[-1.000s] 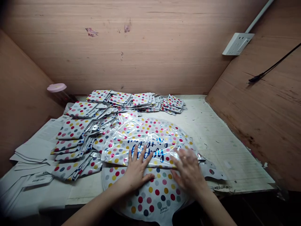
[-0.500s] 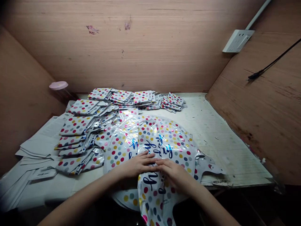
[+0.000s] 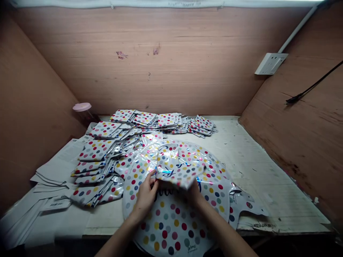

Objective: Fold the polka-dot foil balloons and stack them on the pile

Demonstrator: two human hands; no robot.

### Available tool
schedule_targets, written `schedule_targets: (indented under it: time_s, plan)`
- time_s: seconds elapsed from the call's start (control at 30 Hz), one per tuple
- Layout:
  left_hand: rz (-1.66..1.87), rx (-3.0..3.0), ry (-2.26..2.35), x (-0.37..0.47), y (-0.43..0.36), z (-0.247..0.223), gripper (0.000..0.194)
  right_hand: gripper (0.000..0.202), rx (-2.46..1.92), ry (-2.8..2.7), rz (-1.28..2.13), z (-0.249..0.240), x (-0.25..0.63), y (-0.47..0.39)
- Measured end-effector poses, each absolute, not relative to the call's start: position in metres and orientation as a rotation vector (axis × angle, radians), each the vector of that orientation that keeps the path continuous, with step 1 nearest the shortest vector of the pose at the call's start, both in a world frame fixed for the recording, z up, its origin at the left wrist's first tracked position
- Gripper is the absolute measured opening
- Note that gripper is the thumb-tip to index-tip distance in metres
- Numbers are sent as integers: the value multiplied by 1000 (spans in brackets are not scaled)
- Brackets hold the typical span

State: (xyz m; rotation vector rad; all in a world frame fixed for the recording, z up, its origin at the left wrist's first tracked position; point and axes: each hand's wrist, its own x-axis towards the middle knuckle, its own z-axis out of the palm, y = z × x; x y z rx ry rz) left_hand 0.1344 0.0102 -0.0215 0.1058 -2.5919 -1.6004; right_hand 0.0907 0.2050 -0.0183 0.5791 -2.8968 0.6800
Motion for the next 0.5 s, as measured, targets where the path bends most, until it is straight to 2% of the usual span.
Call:
schedule_targets:
  time_s: [0.13,0.23,0.33,0.4,0.5]
  plan:
    - [-1491,197,-2580,135,14,-24,54,30,141,-3119,548,-16,72,187]
    - [-1532,194,-2570,139,9,-26,56,45,17,-3183,496,-8,68,176]
    - [-1536,139,-2581,147,3,-29,55,46,-34,-3219,447,-1,71,168]
    - [-1332,153,-2621,151,3,-30,53,46,-62,-3233,410,2,75,165]
    - [-813,154,-2587,149,13,-29,44,44,-85,-3245,362,3,79,162]
